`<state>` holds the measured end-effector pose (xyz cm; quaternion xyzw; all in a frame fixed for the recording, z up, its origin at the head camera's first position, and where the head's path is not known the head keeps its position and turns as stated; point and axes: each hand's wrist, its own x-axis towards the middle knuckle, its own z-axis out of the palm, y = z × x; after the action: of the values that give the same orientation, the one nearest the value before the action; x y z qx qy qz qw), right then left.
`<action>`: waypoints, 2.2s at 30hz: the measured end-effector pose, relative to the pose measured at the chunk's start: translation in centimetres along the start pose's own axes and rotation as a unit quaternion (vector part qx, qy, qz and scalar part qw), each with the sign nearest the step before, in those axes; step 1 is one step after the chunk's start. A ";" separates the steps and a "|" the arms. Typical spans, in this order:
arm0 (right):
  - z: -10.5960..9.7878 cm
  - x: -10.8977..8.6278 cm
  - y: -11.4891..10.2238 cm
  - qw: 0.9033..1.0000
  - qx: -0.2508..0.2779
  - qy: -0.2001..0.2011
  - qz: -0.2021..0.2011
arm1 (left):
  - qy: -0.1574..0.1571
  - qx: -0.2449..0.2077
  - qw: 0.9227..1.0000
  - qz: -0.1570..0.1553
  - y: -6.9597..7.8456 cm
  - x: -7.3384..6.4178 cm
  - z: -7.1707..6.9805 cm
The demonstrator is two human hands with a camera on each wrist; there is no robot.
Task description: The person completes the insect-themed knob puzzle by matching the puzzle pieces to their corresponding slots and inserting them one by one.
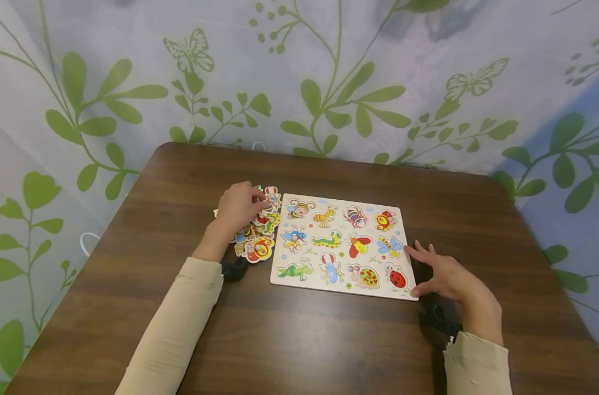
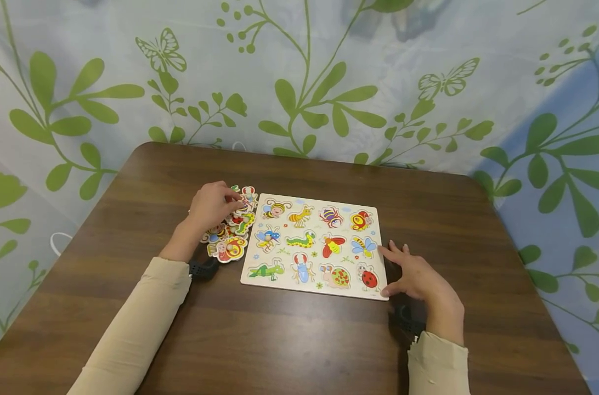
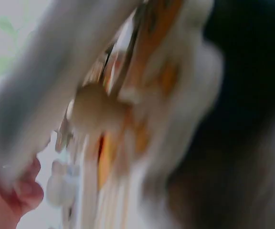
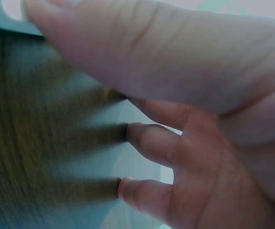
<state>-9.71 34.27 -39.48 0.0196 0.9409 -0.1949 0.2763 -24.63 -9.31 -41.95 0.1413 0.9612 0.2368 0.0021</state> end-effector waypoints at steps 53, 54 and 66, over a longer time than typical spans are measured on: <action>-0.5 -0.4 -0.1 1.000 -0.002 0.007 -0.005 | 0.006 -0.243 0.964 0.111 7.8 -2.1 -0.8; -0.5 -0.4 -0.1 1.000 -0.001 0.007 -0.004 | 0.001 -0.245 0.963 0.116 8.1 -2.0 -0.6; -0.6 -0.7 0.2 1.000 0.000 0.010 -0.005 | -0.050 -0.244 0.955 0.159 11.1 -2.3 1.6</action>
<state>-9.42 34.74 -38.76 0.0169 0.9437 -0.1965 0.2657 -19.33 0.16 -38.44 0.2993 0.8378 0.4542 0.0474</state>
